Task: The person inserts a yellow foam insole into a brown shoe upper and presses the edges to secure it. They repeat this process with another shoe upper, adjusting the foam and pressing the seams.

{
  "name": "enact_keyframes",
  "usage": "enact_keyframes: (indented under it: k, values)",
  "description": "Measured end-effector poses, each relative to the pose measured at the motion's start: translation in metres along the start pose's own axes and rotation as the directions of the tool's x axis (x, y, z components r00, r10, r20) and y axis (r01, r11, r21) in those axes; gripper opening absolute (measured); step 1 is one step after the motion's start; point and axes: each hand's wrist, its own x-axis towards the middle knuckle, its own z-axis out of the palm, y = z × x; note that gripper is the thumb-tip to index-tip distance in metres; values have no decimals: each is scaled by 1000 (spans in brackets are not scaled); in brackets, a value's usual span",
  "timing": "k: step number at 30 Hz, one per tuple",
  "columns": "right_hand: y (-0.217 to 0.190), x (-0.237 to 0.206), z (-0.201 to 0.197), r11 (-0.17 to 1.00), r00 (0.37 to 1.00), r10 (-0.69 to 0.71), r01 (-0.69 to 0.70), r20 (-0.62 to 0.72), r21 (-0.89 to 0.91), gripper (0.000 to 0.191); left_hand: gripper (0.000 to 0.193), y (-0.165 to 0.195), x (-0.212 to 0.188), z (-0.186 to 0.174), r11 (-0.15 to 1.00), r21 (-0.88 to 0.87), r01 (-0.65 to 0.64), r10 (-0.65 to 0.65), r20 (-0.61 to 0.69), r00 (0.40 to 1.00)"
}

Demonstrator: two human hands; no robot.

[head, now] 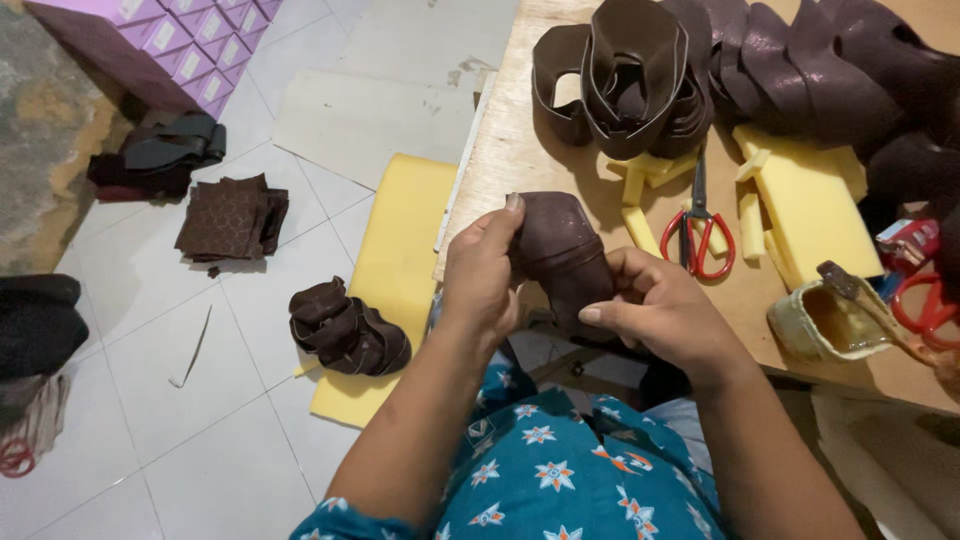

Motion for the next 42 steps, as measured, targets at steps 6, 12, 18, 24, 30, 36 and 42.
enact_keyframes:
  k: [6,12,18,24,30,36,42]
  values:
    - [3,10,-1,975,990,-137,132,20,178,39,25,-8,-17,7,997,62,35,-51,274,960]
    - [14,17,-10,973,975,-224,224,-2,57,29,24,-9,-10,0,996,-17,86,-77,291,954]
    - [34,25,8,926,945,-280,312,-167,214,14,23,9,-18,-20,988,140,-58,5,357,934]
    - [52,43,21,905,918,-335,377,-213,200,34,23,22,-26,-47,999,-40,-35,45,297,954]
    - [87,99,6,841,877,-437,319,-200,-438,31,22,65,-12,-141,815,518,-260,275,49,960]
    - [136,126,-3,639,886,-439,191,-149,-745,26,12,101,-18,-248,955,-44,-293,295,51,954]
    - [159,136,-6,408,803,-595,267,-33,-873,24,14,99,-8,-322,942,210,-262,316,-292,903]
